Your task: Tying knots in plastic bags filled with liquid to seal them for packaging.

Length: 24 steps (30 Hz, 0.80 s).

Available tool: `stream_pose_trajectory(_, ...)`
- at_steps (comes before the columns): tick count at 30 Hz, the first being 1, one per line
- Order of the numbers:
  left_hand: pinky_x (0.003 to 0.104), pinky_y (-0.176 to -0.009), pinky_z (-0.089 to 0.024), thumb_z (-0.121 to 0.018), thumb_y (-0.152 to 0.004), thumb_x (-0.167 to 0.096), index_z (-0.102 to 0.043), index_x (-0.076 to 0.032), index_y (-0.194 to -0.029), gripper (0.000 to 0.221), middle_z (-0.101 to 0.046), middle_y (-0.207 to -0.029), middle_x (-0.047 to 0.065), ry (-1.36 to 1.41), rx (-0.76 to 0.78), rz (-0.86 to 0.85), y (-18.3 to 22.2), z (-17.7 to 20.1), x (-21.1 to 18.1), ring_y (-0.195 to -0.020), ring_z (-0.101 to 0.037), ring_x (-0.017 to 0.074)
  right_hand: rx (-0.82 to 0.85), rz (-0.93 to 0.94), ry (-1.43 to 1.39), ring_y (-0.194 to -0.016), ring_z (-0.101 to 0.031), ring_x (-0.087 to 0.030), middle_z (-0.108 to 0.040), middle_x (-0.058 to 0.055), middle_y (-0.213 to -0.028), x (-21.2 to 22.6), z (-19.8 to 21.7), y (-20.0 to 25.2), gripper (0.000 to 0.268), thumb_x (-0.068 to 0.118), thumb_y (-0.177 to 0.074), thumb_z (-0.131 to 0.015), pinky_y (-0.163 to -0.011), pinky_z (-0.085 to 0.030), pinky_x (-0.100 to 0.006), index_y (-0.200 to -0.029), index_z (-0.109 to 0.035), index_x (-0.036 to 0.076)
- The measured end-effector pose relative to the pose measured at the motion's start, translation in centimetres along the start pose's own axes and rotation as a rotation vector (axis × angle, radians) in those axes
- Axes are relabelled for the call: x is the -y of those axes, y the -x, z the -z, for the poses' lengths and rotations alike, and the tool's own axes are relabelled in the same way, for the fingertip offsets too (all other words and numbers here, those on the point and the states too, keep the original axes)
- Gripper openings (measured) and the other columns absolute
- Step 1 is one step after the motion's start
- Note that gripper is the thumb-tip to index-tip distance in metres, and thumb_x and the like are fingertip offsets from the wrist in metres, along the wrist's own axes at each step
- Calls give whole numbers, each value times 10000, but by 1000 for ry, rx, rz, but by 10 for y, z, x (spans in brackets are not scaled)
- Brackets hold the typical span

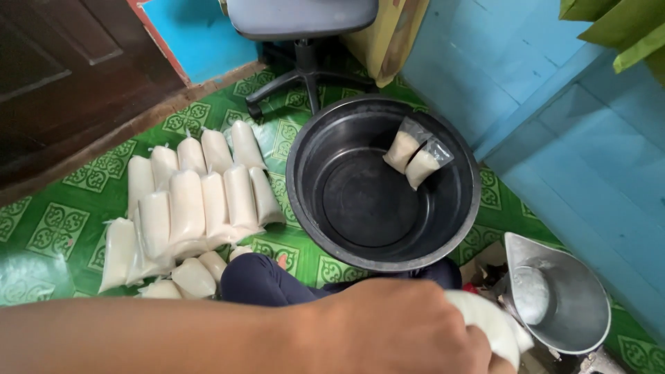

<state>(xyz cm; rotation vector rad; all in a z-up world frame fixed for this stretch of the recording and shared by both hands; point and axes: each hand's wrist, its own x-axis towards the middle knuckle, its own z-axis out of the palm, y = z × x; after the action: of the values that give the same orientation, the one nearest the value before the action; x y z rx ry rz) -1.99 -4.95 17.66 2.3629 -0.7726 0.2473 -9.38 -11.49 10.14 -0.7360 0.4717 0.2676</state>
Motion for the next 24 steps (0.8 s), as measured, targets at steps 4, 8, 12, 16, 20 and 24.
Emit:
stream_pose_trajectory(4,387,-592,-459,-591,-810,8,-472,-41,-850,135,-580,-698,152,-509,71,-98,19,-4,1,-629,-551,284,-229,522,299,-361,-153,-127,-227,-29,-429,9,-47,-49,220,67,-697,-334,-326,-173,-264,-501,-248,115)
stream_pose_trajectory(8,220,-608,-398,-593,-947,-104,-509,-126,-877,112,-573,-776,24,-1011,-121,-289,41,-17,8,-630,-490,91,1175,863,-41,-633,-420,-134,-471,16,-712,22,-6,-139,283,427,-917,-537,-610,-409,-292,-782,-455,192)
stream_pose_trajectory(12,245,-554,-359,-595,-997,-136,-525,-130,-905,116,-550,-769,25,-795,-148,-231,56,-21,16,-563,-472,121,1694,1324,237,-438,-394,-88,-474,40,-566,86,-23,-202,306,272,-919,-566,-405,-362,-234,-635,-556,159)
stream_pose_trajectory(16,267,-527,-370,-608,-915,-137,-567,-100,-842,91,-589,-716,49,-757,-170,-103,68,-23,34,-528,-463,147,1856,1804,923,-538,-484,-97,-582,33,-690,128,-35,-197,34,162,-792,-694,-470,-414,-231,-758,-698,164)
stream_pose_trajectory(20,270,-502,-347,-579,-839,-168,-526,-121,-777,94,-552,-656,47,-1030,-110,3,76,-31,62,-503,-422,144,1838,2212,1231,-526,-420,-97,-552,17,-720,130,-52,-195,104,75,-816,-701,-427,-318,-224,-906,-722,124)
stream_pose_trajectory(24,300,-485,-410,-561,-822,-142,-525,-106,-738,99,-582,-618,62,-942,-60,102,74,-39,90,-466,-511,188,1814,2432,1510,-584,-403,-108,-499,4,-774,128,-65,-189,255,62,-830,-633,-482,-311,-227,-1083,-656,68)
